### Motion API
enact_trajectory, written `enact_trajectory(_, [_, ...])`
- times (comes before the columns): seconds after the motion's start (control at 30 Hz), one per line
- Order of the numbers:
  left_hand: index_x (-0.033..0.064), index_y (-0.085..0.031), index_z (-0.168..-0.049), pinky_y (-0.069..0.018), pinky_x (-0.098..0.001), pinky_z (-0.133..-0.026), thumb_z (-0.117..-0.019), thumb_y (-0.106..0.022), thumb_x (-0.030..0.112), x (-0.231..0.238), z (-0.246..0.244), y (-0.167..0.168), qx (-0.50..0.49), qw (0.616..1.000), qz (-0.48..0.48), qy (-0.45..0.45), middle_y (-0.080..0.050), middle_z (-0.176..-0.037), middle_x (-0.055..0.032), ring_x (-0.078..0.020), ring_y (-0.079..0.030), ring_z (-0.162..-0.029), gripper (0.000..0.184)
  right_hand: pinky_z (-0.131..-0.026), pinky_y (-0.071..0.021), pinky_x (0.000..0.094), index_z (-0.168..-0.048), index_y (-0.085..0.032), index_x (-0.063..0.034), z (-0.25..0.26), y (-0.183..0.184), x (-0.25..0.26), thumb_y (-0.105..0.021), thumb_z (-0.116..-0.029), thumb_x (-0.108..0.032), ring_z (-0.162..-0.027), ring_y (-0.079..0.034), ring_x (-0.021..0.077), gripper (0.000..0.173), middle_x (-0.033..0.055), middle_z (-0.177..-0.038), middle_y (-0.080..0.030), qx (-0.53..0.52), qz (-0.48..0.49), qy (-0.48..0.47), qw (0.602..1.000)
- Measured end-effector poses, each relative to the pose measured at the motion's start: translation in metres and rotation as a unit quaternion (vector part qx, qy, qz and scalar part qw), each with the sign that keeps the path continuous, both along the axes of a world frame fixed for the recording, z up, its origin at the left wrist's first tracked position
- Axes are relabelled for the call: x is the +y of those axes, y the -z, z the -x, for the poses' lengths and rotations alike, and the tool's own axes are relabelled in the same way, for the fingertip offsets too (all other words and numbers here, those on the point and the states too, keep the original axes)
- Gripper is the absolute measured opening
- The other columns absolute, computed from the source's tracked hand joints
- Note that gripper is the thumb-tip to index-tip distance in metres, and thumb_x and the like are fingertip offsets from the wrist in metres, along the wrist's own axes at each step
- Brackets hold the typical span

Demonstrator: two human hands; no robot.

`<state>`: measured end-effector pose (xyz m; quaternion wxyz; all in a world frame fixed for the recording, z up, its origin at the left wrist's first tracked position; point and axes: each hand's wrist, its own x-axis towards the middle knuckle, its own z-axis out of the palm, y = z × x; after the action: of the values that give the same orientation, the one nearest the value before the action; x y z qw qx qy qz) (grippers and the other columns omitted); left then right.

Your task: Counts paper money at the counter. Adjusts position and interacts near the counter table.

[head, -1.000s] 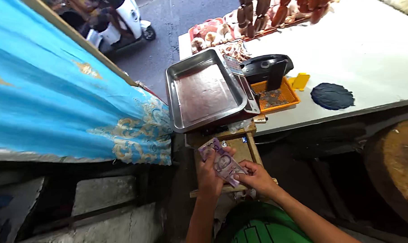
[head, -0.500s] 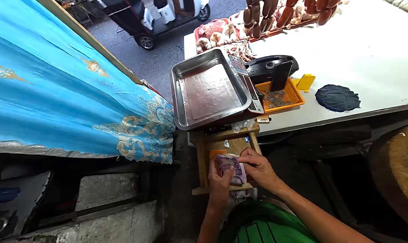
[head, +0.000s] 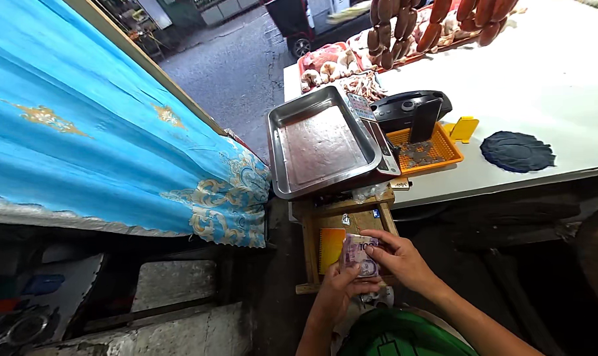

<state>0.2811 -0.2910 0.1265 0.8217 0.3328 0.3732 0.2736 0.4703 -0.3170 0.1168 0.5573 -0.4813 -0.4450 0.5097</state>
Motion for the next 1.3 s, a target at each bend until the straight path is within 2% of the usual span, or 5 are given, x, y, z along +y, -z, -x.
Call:
enact_trajectory(0.17, [-0.0076, -0.067, -0.107, -0.0642, -0.0395, -0.086, -0.0974, -0.061, -0.002, -0.006, -0.016, -0.005, 0.088, 0.986, -0.087, -0.107, -0.075, -0.098, -0.0123, -0.0211, -0.076, -0.089, 0.013, -0.09, -0.0587, 0.0247, -0.143, -0.051, 0.0003, -0.001, 0.004, 0.0, -0.072, -0.0913, -0.016, -0.104, -0.069, 0.0094, 0.058, 0.006, -0.122, -0.068, -0.017, 0.002, -0.002, 1.0])
enact_trajectory(0.33, [-0.0036, -0.043, -0.14, -0.0562, -0.0541, -0.1, -0.092, -0.068, 0.035, -0.003, -0.006, 0.005, -0.133, 0.989, 0.045, -0.047, -0.064, -0.13, -0.023, -0.0377, -0.067, -0.116, 0.066, -0.085, -0.0606, 0.0235, -0.122, -0.07, -0.0029, -0.006, 0.005, -0.004, -0.069, -0.0949, -0.015, -0.095, -0.072, 0.0058, 0.03, 0.0008, -0.107, -0.075, -0.012, 0.014, -0.011, 1.0])
enact_trajectory(0.67, [-0.0041, -0.035, -0.144, -0.0554, -0.0364, -0.101, -0.1039, -0.05, 0.016, 0.007, -0.005, 0.001, -0.007, 0.992, -0.106, -0.065, -0.068, -0.122, -0.0065, -0.0139, -0.068, -0.111, 0.047, -0.098, -0.0578, 0.0307, -0.149, -0.044, 0.0017, -0.004, 0.008, 0.0, -0.075, -0.0895, -0.014, -0.116, -0.066, 0.0157, 0.069, 0.0101, -0.139, -0.06, 0.004, -0.06, -0.054, 0.997])
enact_trajectory(0.83, [-0.0045, -0.036, -0.146, -0.0561, -0.0312, -0.099, -0.0953, -0.046, 0.072, 0.011, -0.004, 0.005, 0.061, 0.981, -0.175, -0.065, -0.066, -0.124, -0.0027, -0.0076, -0.066, -0.112, 0.092, -0.093, -0.0602, 0.0309, -0.139, -0.057, -0.001, -0.002, 0.015, -0.003, -0.076, -0.0895, -0.014, -0.112, -0.068, 0.017, 0.055, 0.0086, -0.13, -0.066, -0.007, -0.06, -0.036, 0.998])
enact_trajectory(1.3, [-0.0049, -0.053, -0.124, -0.0609, -0.0367, -0.086, -0.0944, -0.062, -0.006, 0.026, -0.031, 0.023, 0.074, 0.962, -0.031, -0.261, -0.07, -0.103, -0.0124, -0.0178, -0.071, -0.093, 0.031, -0.082, -0.0602, 0.0247, -0.133, -0.059, 0.0003, 0.0, 0.04, 0.005, -0.076, -0.0846, -0.004, -0.089, -0.071, 0.01, 0.052, 0.0049, -0.107, -0.073, 0.06, 0.088, 0.009, 0.994])
